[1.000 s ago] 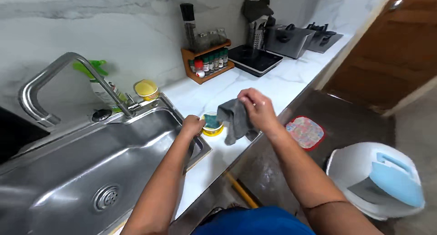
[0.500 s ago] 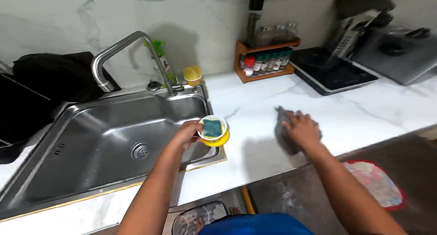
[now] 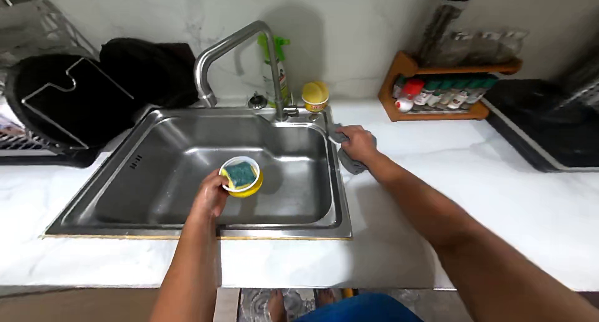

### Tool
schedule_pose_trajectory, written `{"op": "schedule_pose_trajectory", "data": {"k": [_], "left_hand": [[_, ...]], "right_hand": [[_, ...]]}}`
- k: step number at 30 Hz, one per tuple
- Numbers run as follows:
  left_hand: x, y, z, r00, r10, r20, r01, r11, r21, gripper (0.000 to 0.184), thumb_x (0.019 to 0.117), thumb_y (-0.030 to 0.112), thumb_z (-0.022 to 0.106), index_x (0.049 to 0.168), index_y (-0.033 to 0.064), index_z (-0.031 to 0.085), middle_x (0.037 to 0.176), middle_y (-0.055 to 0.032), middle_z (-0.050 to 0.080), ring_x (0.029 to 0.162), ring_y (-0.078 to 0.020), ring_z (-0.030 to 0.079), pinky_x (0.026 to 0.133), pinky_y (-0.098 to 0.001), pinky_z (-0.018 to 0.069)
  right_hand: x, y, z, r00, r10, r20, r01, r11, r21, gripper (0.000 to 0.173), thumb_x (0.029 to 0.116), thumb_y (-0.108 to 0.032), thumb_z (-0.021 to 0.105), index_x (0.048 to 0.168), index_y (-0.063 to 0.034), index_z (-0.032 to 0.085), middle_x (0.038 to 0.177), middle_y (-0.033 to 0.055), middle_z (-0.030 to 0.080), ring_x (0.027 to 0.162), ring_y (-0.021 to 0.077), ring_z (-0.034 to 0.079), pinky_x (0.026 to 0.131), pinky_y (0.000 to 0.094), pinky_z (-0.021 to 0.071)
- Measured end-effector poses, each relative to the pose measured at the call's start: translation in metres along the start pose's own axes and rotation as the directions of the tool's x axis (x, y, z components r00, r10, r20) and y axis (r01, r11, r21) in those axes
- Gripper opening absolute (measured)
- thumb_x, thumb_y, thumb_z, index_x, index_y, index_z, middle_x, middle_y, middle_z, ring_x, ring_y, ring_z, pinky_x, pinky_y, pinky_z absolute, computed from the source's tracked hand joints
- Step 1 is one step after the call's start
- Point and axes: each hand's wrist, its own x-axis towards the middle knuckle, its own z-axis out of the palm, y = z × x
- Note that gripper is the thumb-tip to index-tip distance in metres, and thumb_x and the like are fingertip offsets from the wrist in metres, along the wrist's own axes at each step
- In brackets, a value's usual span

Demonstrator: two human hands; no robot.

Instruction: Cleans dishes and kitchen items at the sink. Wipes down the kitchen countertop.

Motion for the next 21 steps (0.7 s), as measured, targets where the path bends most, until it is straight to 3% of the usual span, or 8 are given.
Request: {"op": "schedule_pose_trajectory", "data": {"k": [2, 4, 7, 9, 11, 14, 17, 21], "left_hand": [[0.007, -0.002, -0.005, 0.999, 0.006, -0.036, -0.006, 1.0, -0.001, 0.03, 0.0952, 0.0, 0.039, 0.119, 0.0037, 0.057, 0.097, -0.0063, 0.068, 0.084, -0.014, 0.068, 0.076, -0.0323, 0.0592], [0.015, -0.002, -0.008, 0.997, 0.016, -0.069, -0.017, 1.0, -0.011, 0.03, 0.0955, -0.001, 0.042, 0.119, 0.0022, 0.059, 0.096, -0.0075, 0.068, 0.083, -0.0152, 0.068, 0.075, -0.0332, 0.059], [0.015, -0.004, -0.009, 0.994, 0.006, -0.105, -0.006, 1.0, -0.005, 0.032, 0.0955, -0.001, 0.042, 0.122, 0.0024, 0.06, 0.099, -0.0083, 0.069, 0.084, -0.0161, 0.068, 0.076, -0.0339, 0.0588], [0.016, -0.003, -0.01, 0.99, 0.009, -0.14, -0.008, 1.0, 0.003, 0.032, 0.0959, -0.001, 0.042, 0.123, 0.0025, 0.06, 0.098, -0.0081, 0.068, 0.083, -0.0154, 0.068, 0.075, -0.0332, 0.0584], [0.016, -0.001, -0.009, 0.987, 0.005, -0.162, -0.004, 1.0, 0.006, 0.031, 0.0969, 0.0, 0.042, 0.123, 0.0034, 0.059, 0.098, -0.0067, 0.066, 0.082, -0.014, 0.066, 0.075, -0.0321, 0.0575], [0.016, -0.005, -0.01, 0.991, -0.013, -0.133, 0.016, 1.0, 0.021, 0.028, 0.0969, 0.002, 0.044, 0.12, 0.0057, 0.059, 0.096, -0.0049, 0.065, 0.081, -0.0136, 0.065, 0.073, -0.0329, 0.0567], [0.019, -0.005, -0.008, 0.994, -0.043, -0.102, 0.048, 0.998, 0.044, 0.027, 0.0956, 0.004, 0.049, 0.12, 0.0054, 0.062, 0.092, -0.005, 0.064, 0.076, -0.0137, 0.063, 0.068, -0.0314, 0.0553], [0.017, -0.006, -0.01, 0.995, -0.098, -0.026, 0.099, 0.994, 0.052, 0.029, 0.0948, 0.005, 0.054, 0.123, 0.0047, 0.061, 0.095, -0.0074, 0.065, 0.079, -0.0155, 0.064, 0.071, -0.0342, 0.0561]], "right_hand": [[0.021, -0.002, -0.012, 0.983, -0.173, 0.054, 0.16, 0.968, 0.195, 0.043, 0.095, 0.002, 0.06, 0.137, -0.0074, 0.065, 0.14, 0.02, 0.061, 0.132, 0.039, 0.056, 0.111, 0.0597, 0.0432], [0.056, 0.013, -0.037, 0.974, -0.225, 0.039, 0.213, 0.955, 0.206, 0.04, 0.1003, -0.005, 0.057, 0.14, -0.0052, 0.061, 0.142, 0.0216, 0.061, 0.133, 0.0395, 0.057, 0.113, 0.0587, 0.0425], [0.096, 0.041, -0.038, 0.991, 0.002, 0.134, 0.0, 1.0, -0.02, 0.057, 0.1051, -0.048, 0.054, 0.156, -0.0229, 0.048, 0.161, 0.0167, 0.043, 0.148, 0.05, 0.033, 0.114, 0.0767, 0.0245], [0.096, 0.024, -0.012, 0.985, 0.129, 0.116, -0.117, 0.988, -0.102, 0.06, 0.1041, -0.055, 0.05, 0.156, -0.0269, 0.046, 0.163, 0.0178, 0.038, 0.151, 0.0545, 0.02, 0.111, 0.0829, 0.0148], [0.091, -0.001, 0.011, 0.993, 0.046, 0.111, -0.029, 0.988, -0.151, 0.054, 0.105, -0.051, 0.05, 0.152, -0.0258, 0.052, 0.16, 0.0167, 0.043, 0.152, 0.0521, 0.023, 0.111, 0.082, 0.0169], [0.07, -0.016, 0.028, 0.958, -0.182, 0.22, 0.223, 0.958, -0.178, 0.037, 0.1054, -0.038, 0.054, 0.13, -0.018, 0.072, 0.152, 0.0109, 0.055, 0.151, 0.0444, 0.031, 0.114, 0.0748, 0.0227], [0.022, -0.016, 0.025, 0.904, -0.352, 0.241, 0.401, 0.894, -0.2, 0.029, 0.1015, -0.031, 0.056, 0.109, -0.0166, 0.08, 0.137, 0.0071, 0.067, 0.146, 0.0405, 0.04, 0.113, 0.07, 0.0304], [-0.08, -0.039, 0.023, 0.89, -0.375, 0.26, 0.433, 0.875, -0.218, 0.033, 0.1027, -0.036, 0.052, 0.108, -0.0178, 0.079, 0.137, 0.0062, 0.067, 0.148, 0.0379, 0.04, 0.114, 0.0671, 0.0326]]}}
